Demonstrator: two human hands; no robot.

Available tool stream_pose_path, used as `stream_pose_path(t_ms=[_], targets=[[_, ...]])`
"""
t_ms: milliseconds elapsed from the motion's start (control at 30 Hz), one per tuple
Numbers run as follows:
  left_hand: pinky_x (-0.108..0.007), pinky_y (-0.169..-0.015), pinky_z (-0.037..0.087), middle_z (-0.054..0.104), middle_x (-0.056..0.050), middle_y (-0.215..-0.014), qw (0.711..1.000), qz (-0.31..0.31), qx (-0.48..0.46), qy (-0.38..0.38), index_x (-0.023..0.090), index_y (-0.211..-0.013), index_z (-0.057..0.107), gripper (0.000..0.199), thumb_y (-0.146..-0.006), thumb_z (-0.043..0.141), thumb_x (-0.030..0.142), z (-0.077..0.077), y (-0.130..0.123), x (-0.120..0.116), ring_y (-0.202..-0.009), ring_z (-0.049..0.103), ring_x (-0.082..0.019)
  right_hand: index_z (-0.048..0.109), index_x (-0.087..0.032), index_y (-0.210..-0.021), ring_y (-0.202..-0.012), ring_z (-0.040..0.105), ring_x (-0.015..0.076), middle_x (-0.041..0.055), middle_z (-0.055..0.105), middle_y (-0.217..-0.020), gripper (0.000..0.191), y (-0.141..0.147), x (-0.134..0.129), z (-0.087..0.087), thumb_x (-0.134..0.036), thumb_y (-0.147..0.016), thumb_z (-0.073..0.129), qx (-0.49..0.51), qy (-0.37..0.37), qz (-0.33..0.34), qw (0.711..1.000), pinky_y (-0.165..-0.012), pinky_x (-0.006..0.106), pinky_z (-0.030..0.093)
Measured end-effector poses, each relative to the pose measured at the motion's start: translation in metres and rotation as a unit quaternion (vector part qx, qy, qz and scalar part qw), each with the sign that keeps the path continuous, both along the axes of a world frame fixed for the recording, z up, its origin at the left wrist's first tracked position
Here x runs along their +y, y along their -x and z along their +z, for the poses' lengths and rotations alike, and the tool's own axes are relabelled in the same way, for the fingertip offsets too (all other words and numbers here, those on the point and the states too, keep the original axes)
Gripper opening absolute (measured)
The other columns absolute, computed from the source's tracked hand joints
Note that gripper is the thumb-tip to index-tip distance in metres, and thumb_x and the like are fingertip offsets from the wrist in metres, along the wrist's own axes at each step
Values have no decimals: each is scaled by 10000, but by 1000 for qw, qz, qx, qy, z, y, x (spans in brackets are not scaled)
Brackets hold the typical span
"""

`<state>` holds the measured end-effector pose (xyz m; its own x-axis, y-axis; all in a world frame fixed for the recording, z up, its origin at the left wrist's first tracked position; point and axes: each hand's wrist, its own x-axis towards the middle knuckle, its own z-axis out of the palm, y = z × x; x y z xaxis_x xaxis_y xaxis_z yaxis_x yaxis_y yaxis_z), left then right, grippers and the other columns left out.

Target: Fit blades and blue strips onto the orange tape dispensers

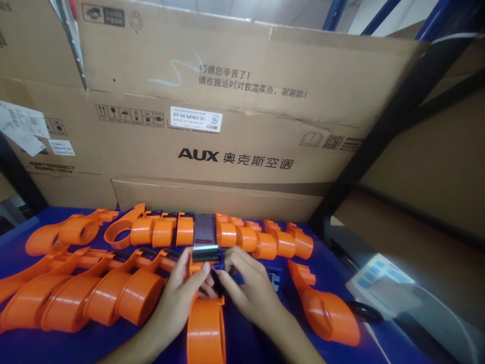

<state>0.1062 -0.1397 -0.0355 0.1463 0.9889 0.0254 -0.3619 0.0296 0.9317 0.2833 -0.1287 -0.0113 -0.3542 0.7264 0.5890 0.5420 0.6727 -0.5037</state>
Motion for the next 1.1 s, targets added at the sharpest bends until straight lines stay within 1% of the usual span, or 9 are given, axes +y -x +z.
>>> stream_pose_path(t_ms=[300,500,567,633,733,800,867,1000,1100], targets=[[-299,-640,598,670,23,-759,1000,-7,-6,-5,231,-1220,572,408,-885,727,404,-4,0,2,-621,684,-161,471,-231,-766,-683,518,165,6,556,-766,210,5,-1,0,-176,-958,535,6,12,-2,1000,-612,269,405],[-271,-601,556,748,-35,-803,996,-44,-64,44,220,-1230,580,449,-860,753,406,-4,1,5,-591,703,-176,493,-238,-896,-802,545,194,27,555,-893,138,-2,-9,11,-314,-962,588,81,71,44,993,-727,302,480],[-272,-555,541,748,-35,-717,993,-74,-70,54,243,-1392,488,618,-860,744,426,-2,3,4,-543,708,-201,507,-246,-986,-871,564,210,39,562,-951,137,-5,-10,13,-377,-992,544,143,107,53,983,-787,324,504],[-296,-540,549,741,-30,-644,988,-115,-69,72,286,-1555,285,825,-873,721,444,2,5,1,-521,721,-237,505,-267,-1165,-972,596,224,52,593,-1033,195,-5,-9,14,-402,-1024,493,190,171,78,964,-884,359,509],[-360,-575,583,754,-51,-645,976,-178,-75,104,319,-1615,113,934,-894,691,457,9,6,-8,-565,751,-282,448,-299,-1361,-1100,621,247,66,635,-1150,360,-3,-8,15,-438,-1031,484,218,276,162,922,-989,403,483],[-397,-637,604,776,-86,-727,972,-193,-78,108,303,-1597,224,884,-878,723,430,12,6,-13,-651,773,-293,467,-294,-1353,-1116,629,258,74,649,-1176,386,0,-7,15,-483,-1019,498,240,305,201,900,-977,399,486],[-428,-730,615,789,-124,-890,976,-188,-76,77,277,-1528,403,806,-829,794,368,14,7,-17,-780,785,-304,488,-284,-1317,-1085,637,255,74,656,-1161,395,1,-7,12,-511,-998,538,266,298,196,896,-938,381,494],[-436,-808,617,717,-163,-1249,984,-164,-61,10,240,-1358,630,574,-826,804,368,16,6,-15,-951,767,-334,531,-262,-1246,-897,626,206,29,637,-960,385,6,-6,6,-494,-956,635,268,248,110,925,-809,321,496],[-431,-921,593,729,-136,-1262,991,-128,-35,-20,205,-1238,726,431,-855,766,397,17,5,-7,-1077,725,-337,539,-256,-1201,-782,576,172,0,581,-870,351,14,-9,2,-468,-948,658,259,237,77,933,-680,274,489]])
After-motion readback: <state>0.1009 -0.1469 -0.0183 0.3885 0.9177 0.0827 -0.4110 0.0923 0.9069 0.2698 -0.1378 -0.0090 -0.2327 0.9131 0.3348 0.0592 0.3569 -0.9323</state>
